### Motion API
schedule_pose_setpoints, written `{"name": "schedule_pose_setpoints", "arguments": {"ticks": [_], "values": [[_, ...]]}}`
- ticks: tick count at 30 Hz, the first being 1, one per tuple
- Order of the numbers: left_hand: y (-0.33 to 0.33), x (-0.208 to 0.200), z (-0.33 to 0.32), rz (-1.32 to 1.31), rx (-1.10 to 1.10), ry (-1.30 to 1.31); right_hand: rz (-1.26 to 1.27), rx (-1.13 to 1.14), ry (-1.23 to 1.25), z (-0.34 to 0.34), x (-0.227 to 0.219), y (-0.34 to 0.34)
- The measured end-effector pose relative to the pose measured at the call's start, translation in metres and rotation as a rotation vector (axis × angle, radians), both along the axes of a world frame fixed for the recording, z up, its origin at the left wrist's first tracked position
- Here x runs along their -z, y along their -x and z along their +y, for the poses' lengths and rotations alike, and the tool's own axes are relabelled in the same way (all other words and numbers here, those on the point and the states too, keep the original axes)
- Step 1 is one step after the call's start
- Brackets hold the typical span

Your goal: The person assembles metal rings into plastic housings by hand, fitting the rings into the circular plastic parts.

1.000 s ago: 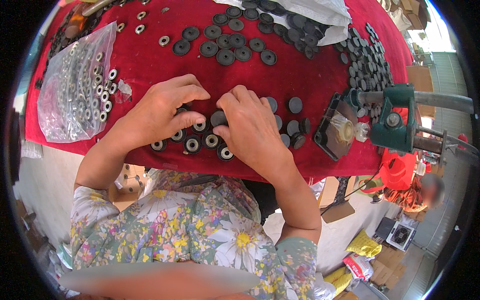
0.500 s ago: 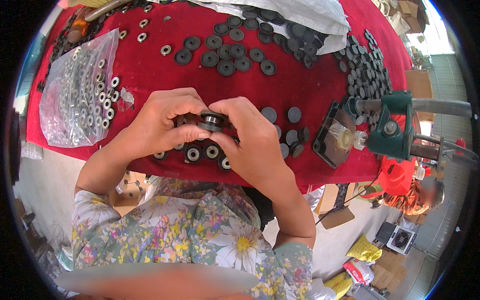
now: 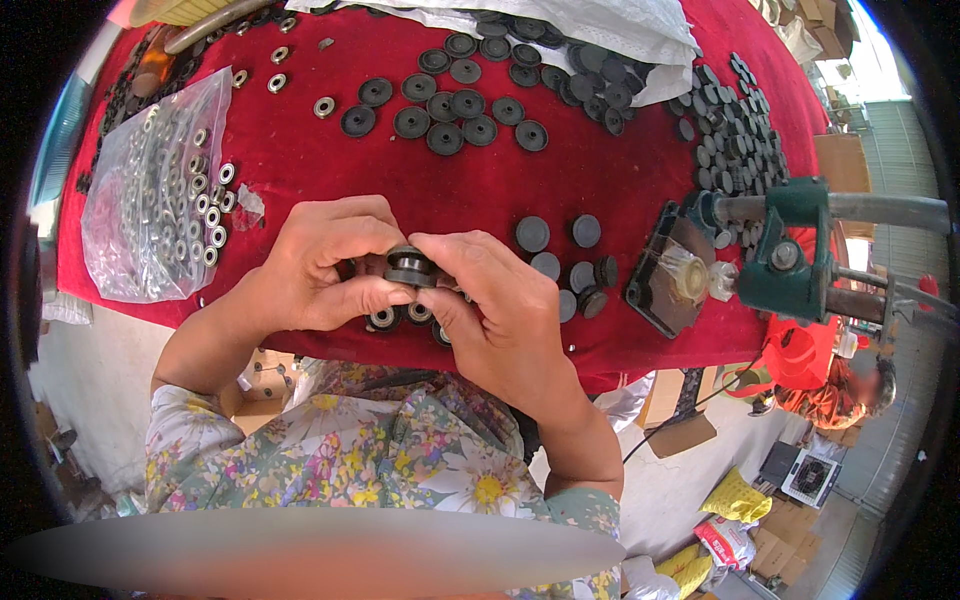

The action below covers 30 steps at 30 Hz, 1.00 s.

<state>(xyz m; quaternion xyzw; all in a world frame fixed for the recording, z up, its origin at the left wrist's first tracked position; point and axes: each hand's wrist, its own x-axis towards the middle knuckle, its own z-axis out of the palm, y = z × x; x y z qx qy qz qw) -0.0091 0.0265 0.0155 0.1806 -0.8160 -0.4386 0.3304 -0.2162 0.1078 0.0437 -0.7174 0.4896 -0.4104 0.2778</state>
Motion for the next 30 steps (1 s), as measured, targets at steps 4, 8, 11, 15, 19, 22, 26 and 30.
{"name": "schedule_pose_setpoints", "arguments": {"ticks": [4, 8, 11, 15, 19, 22, 26, 30], "values": [[0.003, 0.005, 0.001, 0.072, -0.024, 0.098, -0.036, -0.007, 0.059, 0.0, 0.004, -0.001], [0.003, 0.004, 0.002, 0.068, -0.028, 0.138, -0.042, 0.023, 0.095, 0.002, 0.003, -0.006], [0.003, 0.003, 0.004, 0.101, -0.033, 0.117, -0.056, -0.012, 0.109, 0.001, 0.004, -0.006], [0.003, 0.004, 0.005, 0.146, -0.035, 0.135, -0.052, -0.014, 0.134, 0.002, 0.005, -0.007], [0.008, 0.0, 0.007, 0.222, -0.061, 0.12, -0.08, 0.016, 0.138, 0.004, 0.005, -0.01], [0.007, -0.003, 0.009, 0.21, -0.064, 0.117, -0.071, 0.019, 0.164, 0.004, 0.004, -0.012], [0.005, -0.003, 0.011, 0.183, -0.068, 0.122, -0.079, 0.014, 0.185, 0.004, 0.004, -0.013], [0.001, -0.001, 0.011, 0.137, -0.03, 0.155, -0.097, 0.016, 0.197, 0.006, 0.006, -0.013]]}}
